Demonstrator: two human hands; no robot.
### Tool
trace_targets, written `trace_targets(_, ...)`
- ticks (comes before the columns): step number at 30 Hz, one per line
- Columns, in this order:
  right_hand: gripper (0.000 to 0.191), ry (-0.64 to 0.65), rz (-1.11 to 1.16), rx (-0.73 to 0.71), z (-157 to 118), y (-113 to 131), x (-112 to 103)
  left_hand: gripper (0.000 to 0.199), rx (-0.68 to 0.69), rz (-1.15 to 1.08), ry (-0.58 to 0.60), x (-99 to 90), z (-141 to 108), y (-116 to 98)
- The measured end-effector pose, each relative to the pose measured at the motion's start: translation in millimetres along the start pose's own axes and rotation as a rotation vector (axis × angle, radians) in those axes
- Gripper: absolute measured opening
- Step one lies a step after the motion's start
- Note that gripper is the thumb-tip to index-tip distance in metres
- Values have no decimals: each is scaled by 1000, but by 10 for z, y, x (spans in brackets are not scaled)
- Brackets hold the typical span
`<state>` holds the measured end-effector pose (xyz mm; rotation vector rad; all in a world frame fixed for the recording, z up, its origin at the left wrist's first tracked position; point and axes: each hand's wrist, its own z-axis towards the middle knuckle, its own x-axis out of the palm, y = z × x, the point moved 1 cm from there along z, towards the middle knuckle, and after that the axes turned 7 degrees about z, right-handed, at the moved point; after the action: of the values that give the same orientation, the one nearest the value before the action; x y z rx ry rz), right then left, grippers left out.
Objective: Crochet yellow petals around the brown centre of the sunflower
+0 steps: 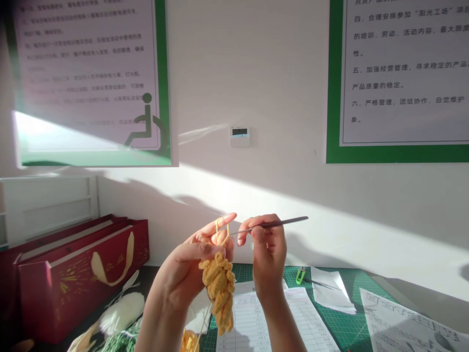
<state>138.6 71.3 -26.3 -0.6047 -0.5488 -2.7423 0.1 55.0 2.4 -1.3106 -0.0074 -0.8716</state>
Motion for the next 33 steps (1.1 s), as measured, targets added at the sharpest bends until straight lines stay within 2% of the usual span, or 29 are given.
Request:
trace_targets(5, 26, 2, 106, 249, 53, 85, 55, 42, 10, -5, 28, -39, 15, -14)
trace_targets(7, 31, 48, 104, 329, 58, 94, 93, 38, 62, 43, 1, -35, 1, -27)
trace_targets(9, 31, 102, 81, 350, 54, 88, 123, 38, 132, 105, -41, -8, -32, -42)
trace_targets(11, 27, 134, 40, 297, 45, 84, 122, 38, 181, 150, -70, 36, -77, -52)
trace_targets(15, 12, 159, -106, 81, 21, 120, 8, 18, 203, 177, -21, 98, -137, -39)
trace_targets(19, 31, 230, -258, -247, -28, 147, -82, 31, 59, 11, 74, 72, -88, 24)
trace_targets(21, 29, 179, -209, -294, -53, 118, -66, 29, -32, -46, 108, 60, -49, 52)
trace_targets(25, 4, 70, -25, -182, -59, 79, 38, 28, -86, -90, 150, 86, -25, 37)
trace_targets(29, 16, 15, 144, 54, -8, 137, 98, 24, -87, -68, 188, 97, -54, -35)
trace_targets(33, 34, 97, 229, 319, 37, 161, 109, 23, -34, 29, 165, -2, -57, -71)
